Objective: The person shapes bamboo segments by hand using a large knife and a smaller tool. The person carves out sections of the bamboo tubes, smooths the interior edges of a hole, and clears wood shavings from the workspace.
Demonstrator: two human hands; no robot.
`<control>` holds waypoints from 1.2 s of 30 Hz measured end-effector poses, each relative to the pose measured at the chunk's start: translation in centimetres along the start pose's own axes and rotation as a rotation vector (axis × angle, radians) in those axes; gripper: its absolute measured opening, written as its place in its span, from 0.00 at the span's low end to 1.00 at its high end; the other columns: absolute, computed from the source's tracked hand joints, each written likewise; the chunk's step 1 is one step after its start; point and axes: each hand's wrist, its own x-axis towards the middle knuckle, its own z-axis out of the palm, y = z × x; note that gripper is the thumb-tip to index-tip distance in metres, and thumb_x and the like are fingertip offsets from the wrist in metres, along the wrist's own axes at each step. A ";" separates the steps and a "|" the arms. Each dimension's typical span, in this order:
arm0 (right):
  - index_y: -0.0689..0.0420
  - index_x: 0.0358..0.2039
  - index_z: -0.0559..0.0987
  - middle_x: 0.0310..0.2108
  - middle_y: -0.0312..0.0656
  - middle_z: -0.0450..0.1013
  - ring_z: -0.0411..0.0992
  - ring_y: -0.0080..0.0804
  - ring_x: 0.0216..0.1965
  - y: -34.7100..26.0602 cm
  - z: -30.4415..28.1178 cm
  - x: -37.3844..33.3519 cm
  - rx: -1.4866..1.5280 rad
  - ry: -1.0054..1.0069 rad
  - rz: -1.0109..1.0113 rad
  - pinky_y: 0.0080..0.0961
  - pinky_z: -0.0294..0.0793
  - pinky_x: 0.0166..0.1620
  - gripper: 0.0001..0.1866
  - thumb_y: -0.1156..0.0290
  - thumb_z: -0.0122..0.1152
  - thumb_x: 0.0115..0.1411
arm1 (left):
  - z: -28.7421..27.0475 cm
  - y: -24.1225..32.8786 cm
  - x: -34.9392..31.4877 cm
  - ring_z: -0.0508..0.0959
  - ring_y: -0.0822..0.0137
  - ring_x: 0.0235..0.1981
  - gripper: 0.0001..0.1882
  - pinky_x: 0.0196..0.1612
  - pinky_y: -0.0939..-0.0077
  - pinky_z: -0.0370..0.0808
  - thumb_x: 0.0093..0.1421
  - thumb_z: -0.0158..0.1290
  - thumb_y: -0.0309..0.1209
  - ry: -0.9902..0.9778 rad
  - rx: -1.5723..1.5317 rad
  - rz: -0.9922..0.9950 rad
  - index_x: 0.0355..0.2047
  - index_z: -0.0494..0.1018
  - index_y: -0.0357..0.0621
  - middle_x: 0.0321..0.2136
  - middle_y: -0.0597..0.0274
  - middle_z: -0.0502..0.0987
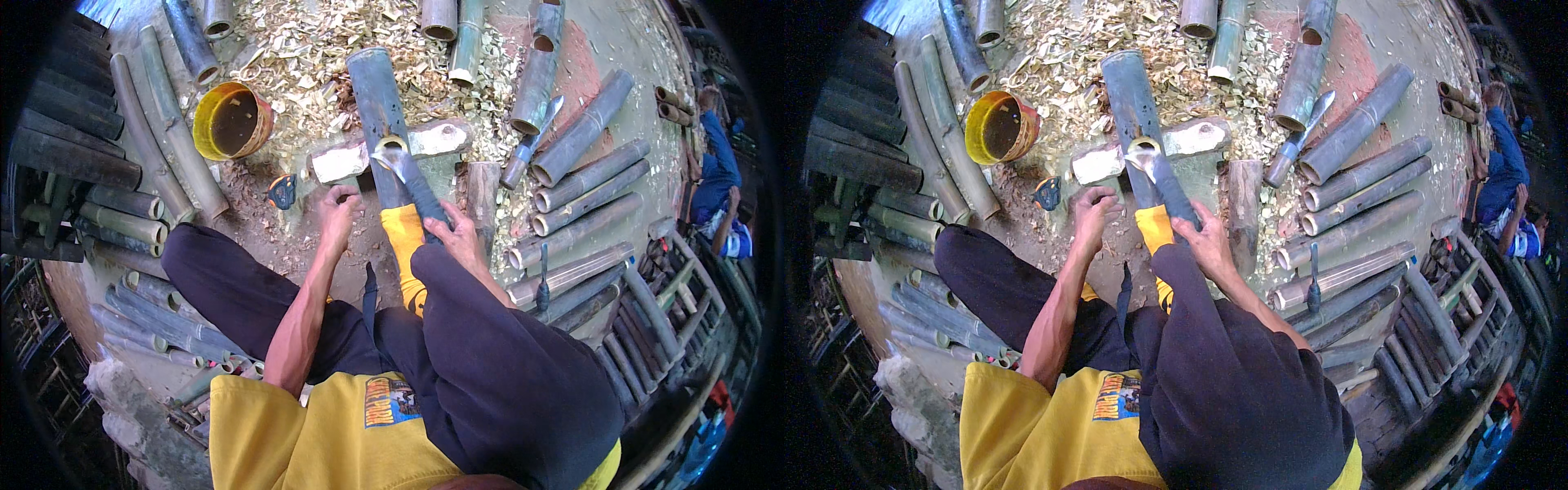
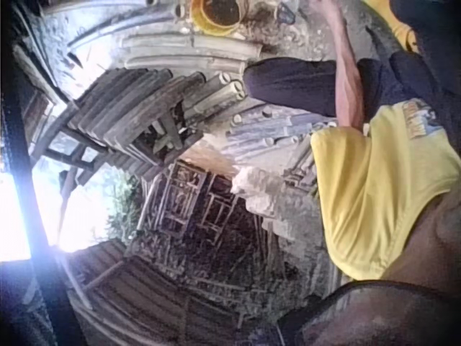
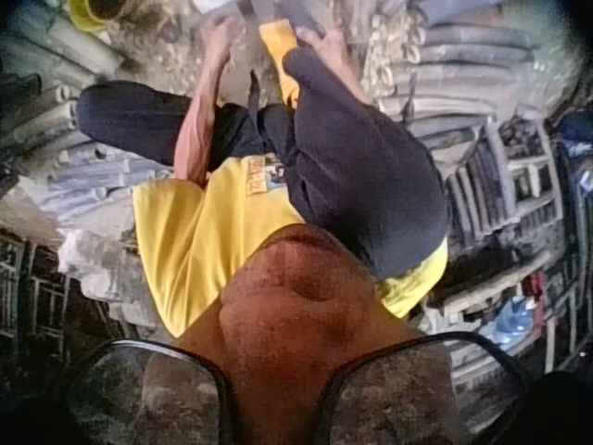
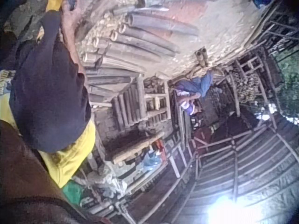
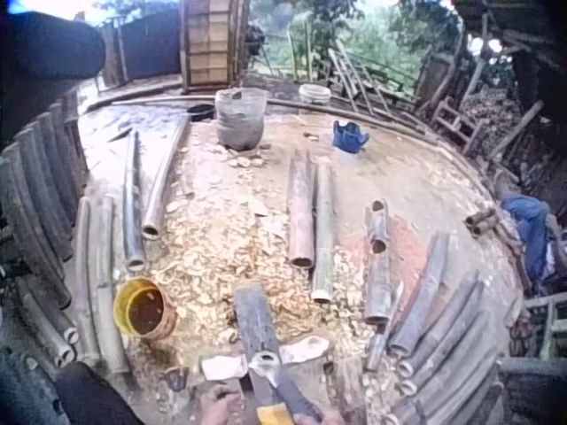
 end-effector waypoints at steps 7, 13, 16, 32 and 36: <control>0.67 0.52 0.66 0.29 0.45 0.73 0.70 0.23 0.22 -0.4 -3.0 -1.6 0.232 0.039 0.059 0.20 0.70 0.23 0.29 0.67 0.63 0.52 | 0.2 0.0 0.1 0.78 0.65 0.28 0.12 0.31 0.76 0.74 0.52 0.51 0.26 0.013 -0.032 0.017 0.38 0.70 0.36 0.32 0.57 0.74; 0.64 0.54 0.63 0.25 0.43 0.72 0.68 0.23 0.17 -2.2 -4.7 -2.4 0.082 0.066 0.123 0.20 0.66 0.14 0.29 0.69 0.60 0.53 | -0.2 -0.3 -0.3 0.78 0.67 0.30 0.12 0.32 0.78 0.74 0.53 0.50 0.26 0.000 -0.013 -0.011 0.38 0.70 0.36 0.31 0.58 0.74; 0.64 0.52 0.64 0.31 0.45 0.71 0.70 0.26 0.27 -4.6 -4.5 -2.2 -0.188 0.203 -0.114 0.23 0.70 0.27 0.28 0.67 0.59 0.53 | -0.5 -0.5 -0.5 0.77 0.68 0.28 0.11 0.30 0.78 0.74 0.52 0.50 0.25 0.035 0.027 0.036 0.37 0.71 0.36 0.31 0.58 0.74; 0.68 0.39 0.69 0.24 0.51 0.72 0.74 0.37 0.27 -13.7 22.9 16.1 -0.113 -0.523 -0.225 0.30 0.74 0.30 0.20 0.69 0.56 0.47 | -2.4 -2.3 1.3 0.75 0.69 0.25 0.12 0.28 0.78 0.71 0.52 0.50 0.26 0.039 0.027 0.070 0.38 0.72 0.35 0.28 0.58 0.74; 0.60 0.56 0.60 0.41 0.48 0.67 0.69 0.28 0.40 -10.4 13.6 9.3 -0.044 -0.371 -0.531 0.27 0.70 0.41 0.33 0.71 0.58 0.48 | -3.1 -1.4 0.6 0.76 0.69 0.26 0.12 0.29 0.78 0.71 0.52 0.50 0.26 0.056 0.016 0.074 0.37 0.72 0.37 0.31 0.60 0.74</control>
